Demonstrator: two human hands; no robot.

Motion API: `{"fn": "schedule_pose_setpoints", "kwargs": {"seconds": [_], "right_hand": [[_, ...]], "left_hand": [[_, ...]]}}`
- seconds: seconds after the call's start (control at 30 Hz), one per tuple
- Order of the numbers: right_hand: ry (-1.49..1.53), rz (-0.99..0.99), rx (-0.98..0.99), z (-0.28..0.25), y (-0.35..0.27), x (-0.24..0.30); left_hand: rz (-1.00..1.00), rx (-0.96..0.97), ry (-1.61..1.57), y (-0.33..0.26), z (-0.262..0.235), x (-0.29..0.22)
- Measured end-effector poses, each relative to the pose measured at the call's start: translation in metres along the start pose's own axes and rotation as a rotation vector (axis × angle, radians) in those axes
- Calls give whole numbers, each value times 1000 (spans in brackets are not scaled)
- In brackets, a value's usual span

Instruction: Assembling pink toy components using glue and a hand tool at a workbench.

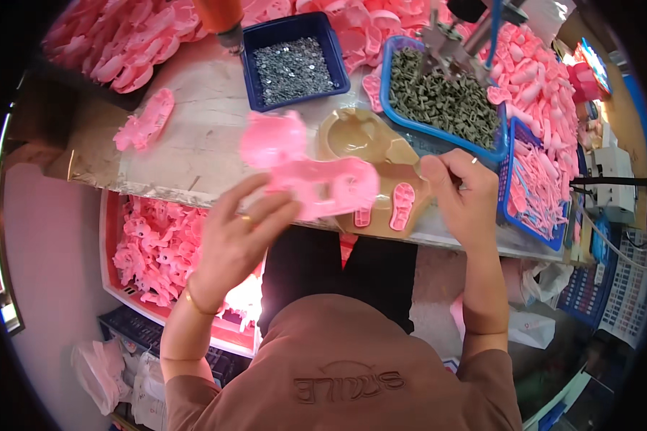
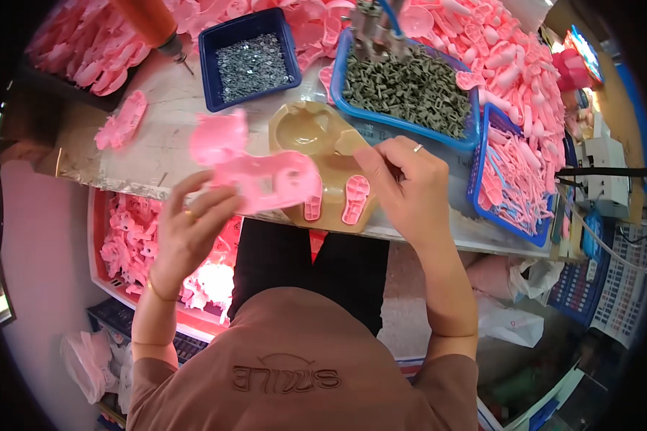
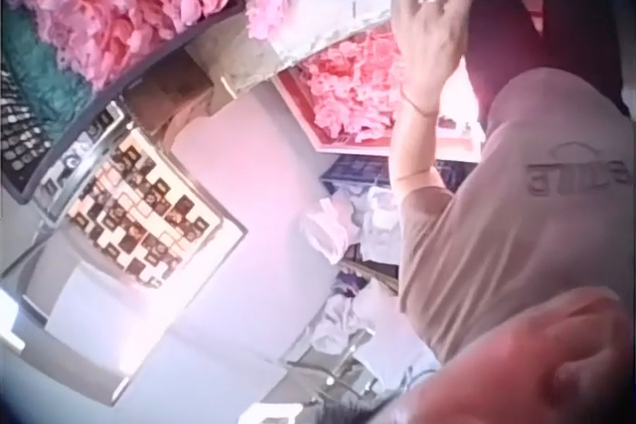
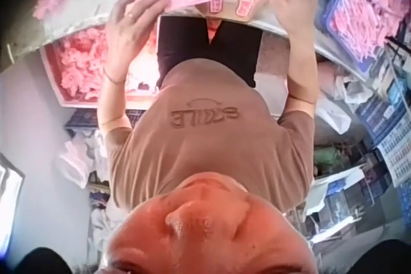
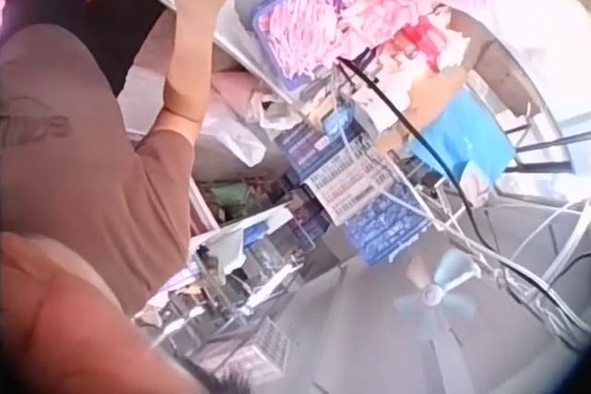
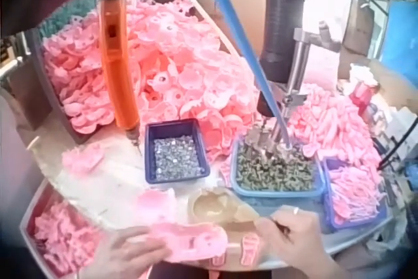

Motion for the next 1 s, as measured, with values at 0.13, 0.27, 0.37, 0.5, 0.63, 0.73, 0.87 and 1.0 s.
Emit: {"fn": "schedule_pose_setpoints", "kwargs": {"seconds": [0.13, 0.27, 0.37, 0.5, 0.63, 0.73, 0.87, 1.0], "right_hand": [[-2, 52, -31, -6, -7, -9], [-138, -81, 121, -13, -14, -20], [-124, -98, 276, -16, -22, -35], [-222, -157, 237, -10, -24, -43], [-306, -227, 174, -7, -21, -42], [-311, -210, 165, -4, -25, -41], [-401, -226, 157, -5, -23, -34], [-457, -238, 160, -5, -22, -30]], "left_hand": [[66, 6, -138, 38, 33, -16], [71, 49, -194, 56, 45, -21], [65, 24, -248, 61, 51, -24], [-15, 14, -284, 76, 58, -30], [-10, 23, -189, 83, 74, -33], [-36, 45, -210, 82, 78, -34], [-62, 61, -198, 86, 77, -38], [-101, 47, -220, 87, 80, -41]]}}
Point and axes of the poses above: each hand's wrist, its own y-axis towards the middle knuckle, its own z-axis out of the palm, x = y × z, the point moved 1 cm from there along y, towards the middle knuckle, and after that the axes turned 13 degrees about z, right-handed, at the moved point
